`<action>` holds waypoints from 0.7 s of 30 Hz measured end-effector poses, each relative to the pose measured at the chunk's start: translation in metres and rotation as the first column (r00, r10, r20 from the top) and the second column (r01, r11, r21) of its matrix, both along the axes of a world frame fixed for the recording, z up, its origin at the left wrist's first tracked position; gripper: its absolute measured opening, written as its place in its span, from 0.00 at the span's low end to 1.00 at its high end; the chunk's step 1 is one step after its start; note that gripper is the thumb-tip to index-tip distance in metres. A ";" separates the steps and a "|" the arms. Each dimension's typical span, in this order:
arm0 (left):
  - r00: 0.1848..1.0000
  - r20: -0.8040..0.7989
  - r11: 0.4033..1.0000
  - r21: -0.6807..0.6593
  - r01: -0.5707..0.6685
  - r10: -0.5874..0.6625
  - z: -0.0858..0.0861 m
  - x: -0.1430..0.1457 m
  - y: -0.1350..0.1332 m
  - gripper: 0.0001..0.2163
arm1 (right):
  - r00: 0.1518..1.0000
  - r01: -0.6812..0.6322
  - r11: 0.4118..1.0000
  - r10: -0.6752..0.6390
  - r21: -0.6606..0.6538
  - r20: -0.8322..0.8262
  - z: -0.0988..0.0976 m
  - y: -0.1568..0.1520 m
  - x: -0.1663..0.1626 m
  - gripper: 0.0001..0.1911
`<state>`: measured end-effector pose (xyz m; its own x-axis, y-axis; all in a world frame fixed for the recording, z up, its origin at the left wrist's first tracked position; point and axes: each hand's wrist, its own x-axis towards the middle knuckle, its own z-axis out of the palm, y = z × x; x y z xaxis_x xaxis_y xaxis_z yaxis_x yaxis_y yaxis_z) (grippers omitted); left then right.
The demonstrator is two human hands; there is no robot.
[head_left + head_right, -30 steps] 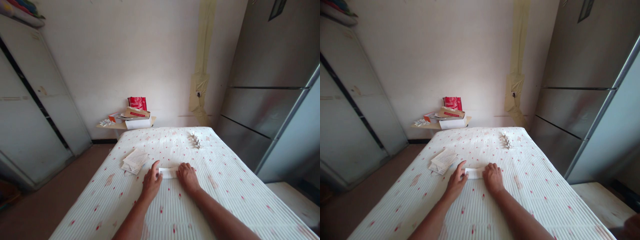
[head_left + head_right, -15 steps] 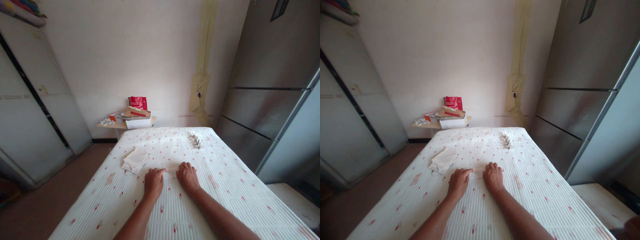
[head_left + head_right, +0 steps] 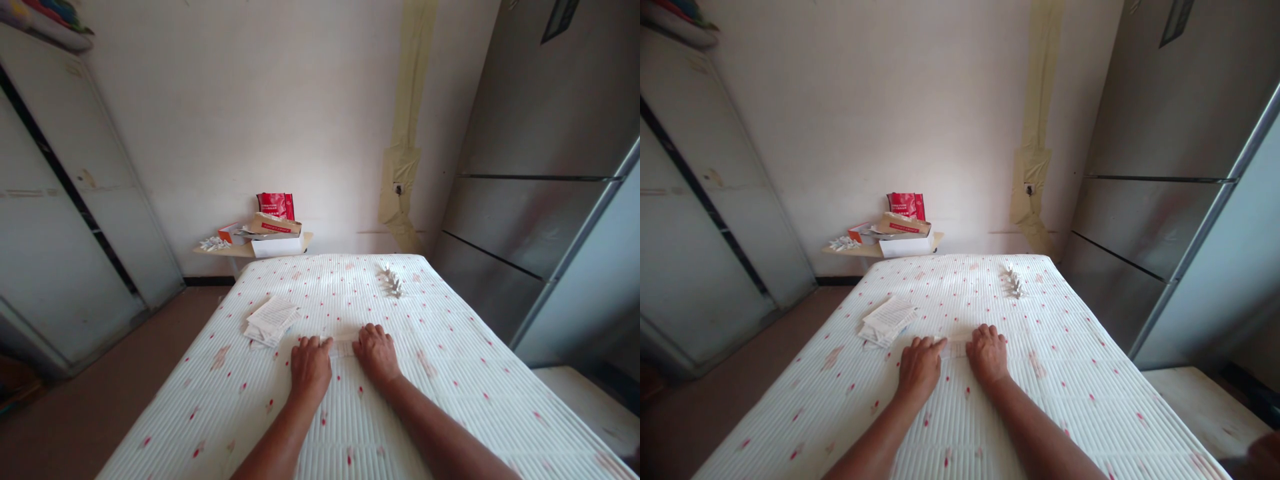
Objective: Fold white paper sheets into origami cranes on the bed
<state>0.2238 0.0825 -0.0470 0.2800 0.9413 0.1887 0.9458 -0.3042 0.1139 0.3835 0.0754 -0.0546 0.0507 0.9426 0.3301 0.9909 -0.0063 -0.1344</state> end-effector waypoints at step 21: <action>0.996 -0.003 0.995 0.060 0.085 -0.085 0.000 0.001 -0.001 0.15 | 0.944 -0.036 0.998 0.050 0.049 -0.327 0.004 0.003 0.013 0.08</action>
